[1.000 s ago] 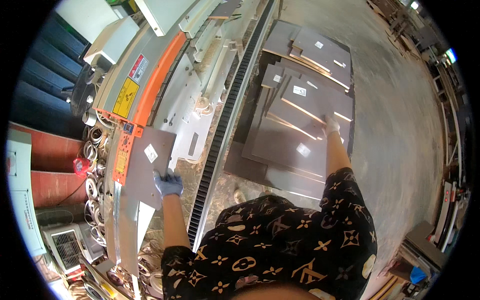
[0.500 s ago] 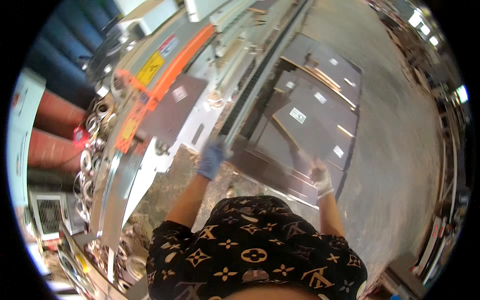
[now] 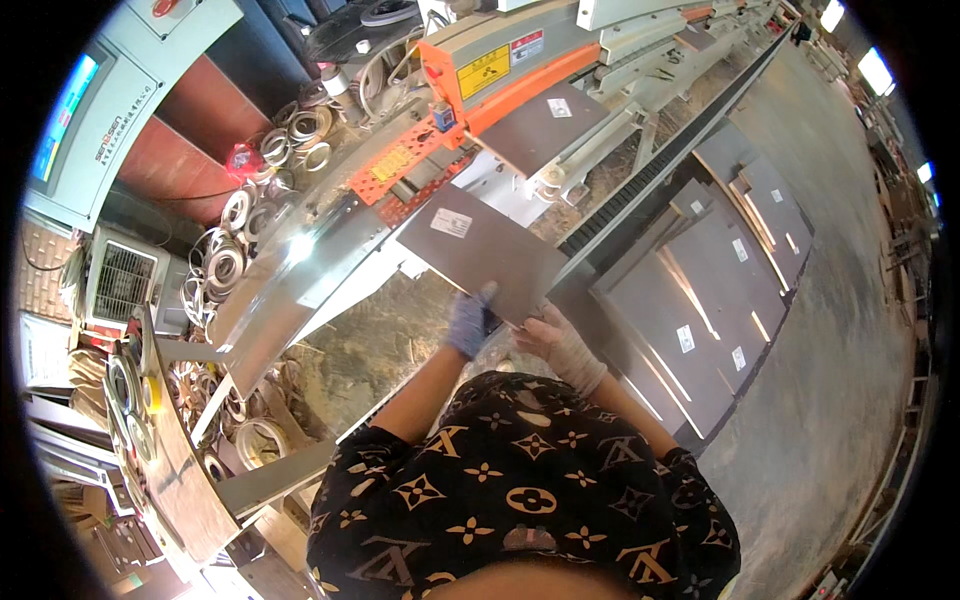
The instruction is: The person walks through a workshop and picks up a stack of flat wooden panels. They carry the panels to a machine and place them onto the machine's surface one by one, arranging them in a row.
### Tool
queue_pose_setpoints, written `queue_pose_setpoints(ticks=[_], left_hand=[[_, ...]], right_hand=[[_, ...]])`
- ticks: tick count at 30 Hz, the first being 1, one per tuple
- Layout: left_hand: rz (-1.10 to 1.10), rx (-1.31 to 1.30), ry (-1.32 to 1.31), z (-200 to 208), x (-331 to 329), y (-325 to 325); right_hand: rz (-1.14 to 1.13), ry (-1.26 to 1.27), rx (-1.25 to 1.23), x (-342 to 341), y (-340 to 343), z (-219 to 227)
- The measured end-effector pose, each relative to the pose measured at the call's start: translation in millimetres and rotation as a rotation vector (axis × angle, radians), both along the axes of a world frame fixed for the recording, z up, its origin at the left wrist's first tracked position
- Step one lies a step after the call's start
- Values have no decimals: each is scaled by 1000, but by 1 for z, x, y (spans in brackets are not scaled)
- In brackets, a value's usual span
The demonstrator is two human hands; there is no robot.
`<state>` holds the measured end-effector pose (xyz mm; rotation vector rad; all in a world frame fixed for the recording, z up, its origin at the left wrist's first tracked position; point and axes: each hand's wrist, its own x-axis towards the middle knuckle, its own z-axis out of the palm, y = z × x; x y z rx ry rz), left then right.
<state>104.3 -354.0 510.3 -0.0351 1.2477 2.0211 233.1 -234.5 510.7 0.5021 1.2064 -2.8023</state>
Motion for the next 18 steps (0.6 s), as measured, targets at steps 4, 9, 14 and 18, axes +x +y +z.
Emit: queue_pose_setpoints(ticks=[4,9,14,18], left_hand=[[84,-46,61,-38,-72,-36],[37,70,112,-57,-156,-40],[271,19,-103,-52,-198,-14],[322,-125,-86,-46,-193,-5]], right_hand=[[-32,-83,76,0,-5,-7],[-117,-162,81,29,3,-6],[-264,-218,-3,50,10,-36],[-354,-245,-53,51,11,-39]])
